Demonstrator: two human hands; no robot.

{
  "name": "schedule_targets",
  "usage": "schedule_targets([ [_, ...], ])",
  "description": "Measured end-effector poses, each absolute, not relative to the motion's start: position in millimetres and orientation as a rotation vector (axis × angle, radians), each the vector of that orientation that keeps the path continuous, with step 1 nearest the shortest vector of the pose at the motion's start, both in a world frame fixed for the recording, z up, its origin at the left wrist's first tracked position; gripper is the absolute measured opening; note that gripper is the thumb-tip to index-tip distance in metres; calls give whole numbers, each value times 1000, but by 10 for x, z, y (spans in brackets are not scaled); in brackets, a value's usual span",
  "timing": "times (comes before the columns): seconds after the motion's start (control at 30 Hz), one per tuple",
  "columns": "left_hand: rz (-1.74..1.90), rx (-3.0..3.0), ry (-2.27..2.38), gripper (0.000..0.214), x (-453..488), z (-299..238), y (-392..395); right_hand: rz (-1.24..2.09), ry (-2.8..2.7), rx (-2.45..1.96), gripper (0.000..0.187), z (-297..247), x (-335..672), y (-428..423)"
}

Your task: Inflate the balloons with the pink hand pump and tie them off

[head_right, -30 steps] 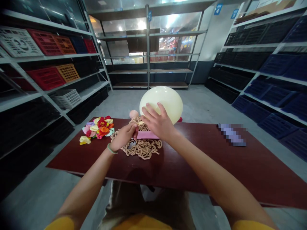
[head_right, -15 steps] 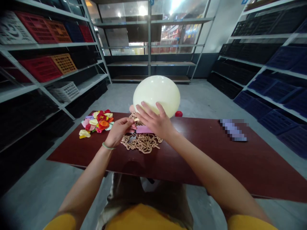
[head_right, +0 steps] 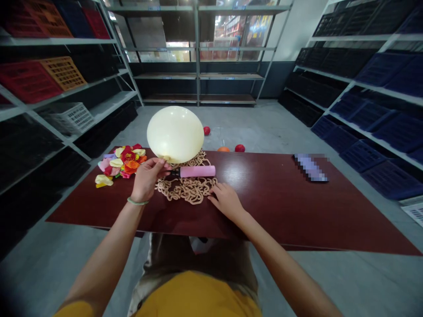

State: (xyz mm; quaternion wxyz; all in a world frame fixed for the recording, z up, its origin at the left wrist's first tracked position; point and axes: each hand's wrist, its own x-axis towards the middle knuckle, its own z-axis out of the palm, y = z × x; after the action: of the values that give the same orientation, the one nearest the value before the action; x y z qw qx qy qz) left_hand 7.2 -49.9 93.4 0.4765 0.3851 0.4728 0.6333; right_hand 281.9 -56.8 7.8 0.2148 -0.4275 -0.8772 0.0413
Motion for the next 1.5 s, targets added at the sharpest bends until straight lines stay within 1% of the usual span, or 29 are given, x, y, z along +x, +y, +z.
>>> schedule_targets([
  [0.1,1533,920,1159,34,109,900,-487,151,-2404,-1220,14,29,2836,-595],
  [0.2,1518,913,1165,33,123,901,-492,171,-2369,-1235,18,147,2866,-546],
  [0.33,1464,951,1169,33,122,930,-508,153,-2295,-1214,18,583,2934,-389],
  [0.43,1428,985,1170,33,136,959,-506,111,-2265,-1039,18,997,2959,-251],
  [0.53,1435,1007,1158,34,150,985,-499,114,-2296,-962,18,1320,2957,-145],
  [0.7,1479,1045,1128,34,138,1023,-494,41,-2382,-941,22,1568,2940,-56],
  [0.9,1486,1147,1146,32,132,1098,-464,45,-2351,-922,21,1760,2926,-53],
  [1.03,1478,1205,1127,28,148,1145,-446,57,-2276,-964,16,2050,2892,-103],
  [1.23,1468,1312,1170,22,186,1200,-417,-5,-2122,-994,8,2891,2591,-112],
  [1.33,1466,1343,1212,21,238,1190,-403,46,-2098,-1033,15,3284,2323,-3],
  [1.43,1460,1370,1243,22,313,1173,-409,75,-2080,-997,13,3479,2040,197],
  [1.5,1459,1379,1263,23,367,1167,-424,38,-2103,-980,12,3476,1867,331],
])
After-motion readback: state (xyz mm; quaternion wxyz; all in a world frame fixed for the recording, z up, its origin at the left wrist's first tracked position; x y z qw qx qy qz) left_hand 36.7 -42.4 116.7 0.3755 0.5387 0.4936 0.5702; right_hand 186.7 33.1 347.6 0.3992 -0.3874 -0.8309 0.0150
